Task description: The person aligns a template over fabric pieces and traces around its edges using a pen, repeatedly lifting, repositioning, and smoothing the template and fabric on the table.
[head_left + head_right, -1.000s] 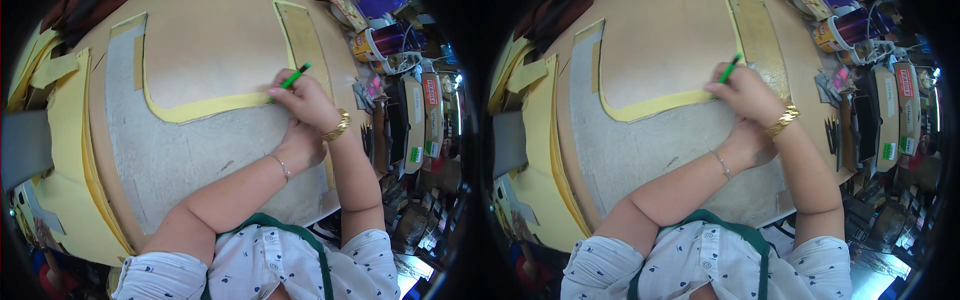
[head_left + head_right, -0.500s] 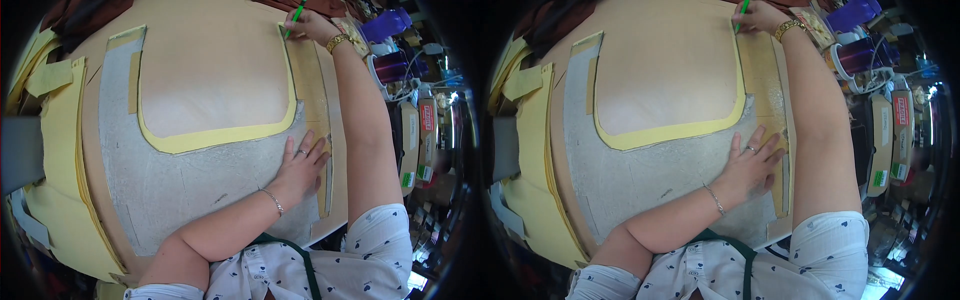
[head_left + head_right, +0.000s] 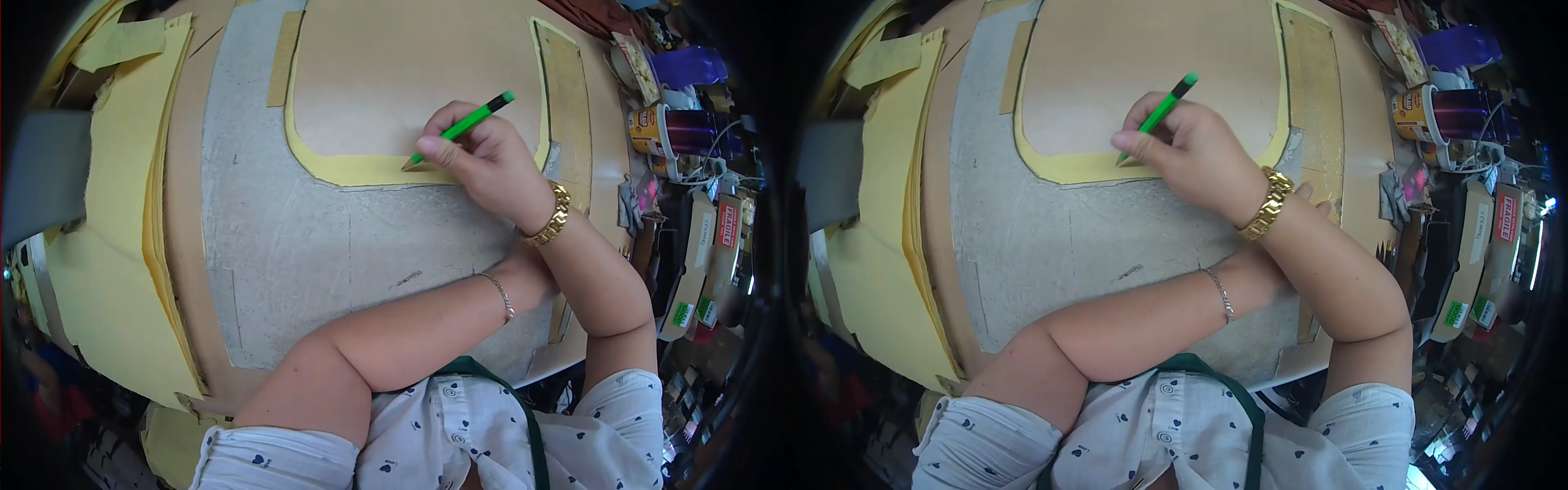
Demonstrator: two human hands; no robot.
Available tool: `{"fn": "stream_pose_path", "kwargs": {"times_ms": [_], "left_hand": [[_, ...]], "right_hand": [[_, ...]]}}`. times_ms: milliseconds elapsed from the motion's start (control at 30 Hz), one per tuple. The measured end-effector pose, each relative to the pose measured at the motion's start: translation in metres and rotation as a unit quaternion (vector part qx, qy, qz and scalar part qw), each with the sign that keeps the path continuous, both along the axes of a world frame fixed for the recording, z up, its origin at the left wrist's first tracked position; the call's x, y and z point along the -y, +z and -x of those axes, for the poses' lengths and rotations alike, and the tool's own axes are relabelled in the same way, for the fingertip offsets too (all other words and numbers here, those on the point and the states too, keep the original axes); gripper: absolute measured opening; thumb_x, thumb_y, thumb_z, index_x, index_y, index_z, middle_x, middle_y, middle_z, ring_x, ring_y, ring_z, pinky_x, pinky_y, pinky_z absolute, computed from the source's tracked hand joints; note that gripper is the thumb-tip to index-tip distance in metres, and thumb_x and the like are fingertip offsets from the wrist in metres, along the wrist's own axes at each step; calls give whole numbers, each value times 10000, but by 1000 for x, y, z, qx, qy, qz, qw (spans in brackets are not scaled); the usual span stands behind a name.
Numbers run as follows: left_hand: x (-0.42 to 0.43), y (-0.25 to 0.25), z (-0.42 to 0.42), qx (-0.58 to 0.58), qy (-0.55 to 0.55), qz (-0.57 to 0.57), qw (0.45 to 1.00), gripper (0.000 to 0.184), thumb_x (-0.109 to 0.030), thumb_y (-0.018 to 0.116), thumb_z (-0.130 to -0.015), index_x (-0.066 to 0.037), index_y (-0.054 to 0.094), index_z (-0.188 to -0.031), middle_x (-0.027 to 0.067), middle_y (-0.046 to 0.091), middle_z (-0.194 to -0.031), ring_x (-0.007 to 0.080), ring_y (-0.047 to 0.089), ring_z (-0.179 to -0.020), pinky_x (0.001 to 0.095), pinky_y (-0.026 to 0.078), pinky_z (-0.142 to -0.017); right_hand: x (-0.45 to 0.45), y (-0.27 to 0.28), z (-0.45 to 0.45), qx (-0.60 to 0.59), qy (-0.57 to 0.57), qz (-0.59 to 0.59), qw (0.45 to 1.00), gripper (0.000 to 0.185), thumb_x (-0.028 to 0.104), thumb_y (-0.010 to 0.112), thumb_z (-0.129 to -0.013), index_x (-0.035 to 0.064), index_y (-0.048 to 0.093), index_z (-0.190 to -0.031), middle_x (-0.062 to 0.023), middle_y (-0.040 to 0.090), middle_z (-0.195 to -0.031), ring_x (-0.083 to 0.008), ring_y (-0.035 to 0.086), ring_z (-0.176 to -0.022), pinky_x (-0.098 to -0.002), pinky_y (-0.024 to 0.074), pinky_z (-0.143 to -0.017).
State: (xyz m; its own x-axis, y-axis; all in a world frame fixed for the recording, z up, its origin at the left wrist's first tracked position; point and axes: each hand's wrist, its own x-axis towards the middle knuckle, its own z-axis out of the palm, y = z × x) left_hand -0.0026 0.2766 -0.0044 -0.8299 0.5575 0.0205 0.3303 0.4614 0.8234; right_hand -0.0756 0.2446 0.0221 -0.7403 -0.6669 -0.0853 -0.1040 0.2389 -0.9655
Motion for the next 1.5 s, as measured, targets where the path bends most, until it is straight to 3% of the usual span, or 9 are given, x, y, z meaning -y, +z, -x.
{"fn": "stream_pose_path", "kwargs": {"times_ms": [100, 367, 467, 533, 633, 1033, 1233, 1300, 1500], "left_hand": [[-14, -21, -2, -23, 47, -130, 990, 478, -283, 373, -845, -68, 324, -1269, 111, 262, -1366, 335, 149, -1284, 443, 179, -1029], [-28, -31, -4, -116, 89, 17, 989, 464, -384, 374, -824, -129, 412, -1210, 111, 309, -1341, 340, 202, -1265, 613, 212, -932], [-37, -41, -6, 112, 89, -333, 932, 433, -352, 358, -834, -111, 422, -1188, 113, 346, -1306, 318, 246, -1244, 603, 198, -943], [-37, -40, -9, 157, 69, -363, 916, 432, -326, 381, -822, -110, 420, -1194, 108, 352, -1293, 304, 247, -1243, 598, 169, -954], [-5, -8, -10, -111, 47, 51, 991, 491, -286, 475, -773, -124, 403, -1231, 92, 338, -1292, 288, 201, -1261, 590, 107, -973], [-2, -1, -8, -129, 47, 76, 988, 517, -289, 537, -719, -164, 444, -1212, 56, 291, -1329, 278, 142, -1278, 606, 164, -933], [-6, -6, -8, -129, 51, 76, 987, 486, -290, 529, -727, -158, 466, -1191, 52, 288, -1326, 279, 120, -1285, 605, 151, -937], [-7, -10, -9, -145, 58, 73, 985, 470, -285, 517, -740, -150, 469, -1187, 51, 286, -1329, 278, 111, -1289, 605, 140, -943], [-4, -2, -8, -104, 40, 71, 991, 474, -288, 512, -750, -133, 461, -1195, 59, 279, -1340, 274, 105, -1294, 607, 121, -955]], "right_hand": [[12, -1, -7, 6, 21, -43, 999, 179, 202, 591, -812, 29, 553, -785, 8, 502, -581, -54, 418, -516, -217, 360, -483], [12, 0, -15, -160, 67, -32, 984, 178, 179, 592, -792, 6, 548, -789, -81, 542, -693, -189, 479, -525, -278, 411, -540], [-23, 9, -8, -200, 51, -95, 974, 175, 175, 583, -795, 5, 545, -779, -83, 538, -697, -193, 516, -564, -296, 423, -560], [-62, 14, -1, -172, 20, -129, 976, 182, 186, 575, -805, 9, 543, -778, -56, 536, -694, -165, 534, -607, -297, 425, -575], [-125, 22, 19, -52, -37, -183, 981, 181, 200, 568, -822, 22, 537, -804, -5, 539, -715, -115, 520, -667, -274, 422, -608], [-92, 39, 191, -53, -99, -218, 969, 111, 144, 534, -851, 57, 503, -788, -49, 589, -729, -125, 586, -675, -261, 475, -584], [-70, 8, 201, -36, -374, 191, 907, 141, 196, 544, -846, 77, 475, -817, -46, 556, -736, -165, 578, -623, -279, 492, -545], [-91, -10, 193, -12, -291, 258, 921, 152, 187, 568, -831, 64, 478, -824, -53, 558, -726, -154, 568, -618, -269, 479, -536], [-114, 12, 110, 5, -237, 109, 965, 158, 241, 523, -863, 84, 520, -842, -27, 573, -758, -107, 555, -643, -203, 426, -548]]}}
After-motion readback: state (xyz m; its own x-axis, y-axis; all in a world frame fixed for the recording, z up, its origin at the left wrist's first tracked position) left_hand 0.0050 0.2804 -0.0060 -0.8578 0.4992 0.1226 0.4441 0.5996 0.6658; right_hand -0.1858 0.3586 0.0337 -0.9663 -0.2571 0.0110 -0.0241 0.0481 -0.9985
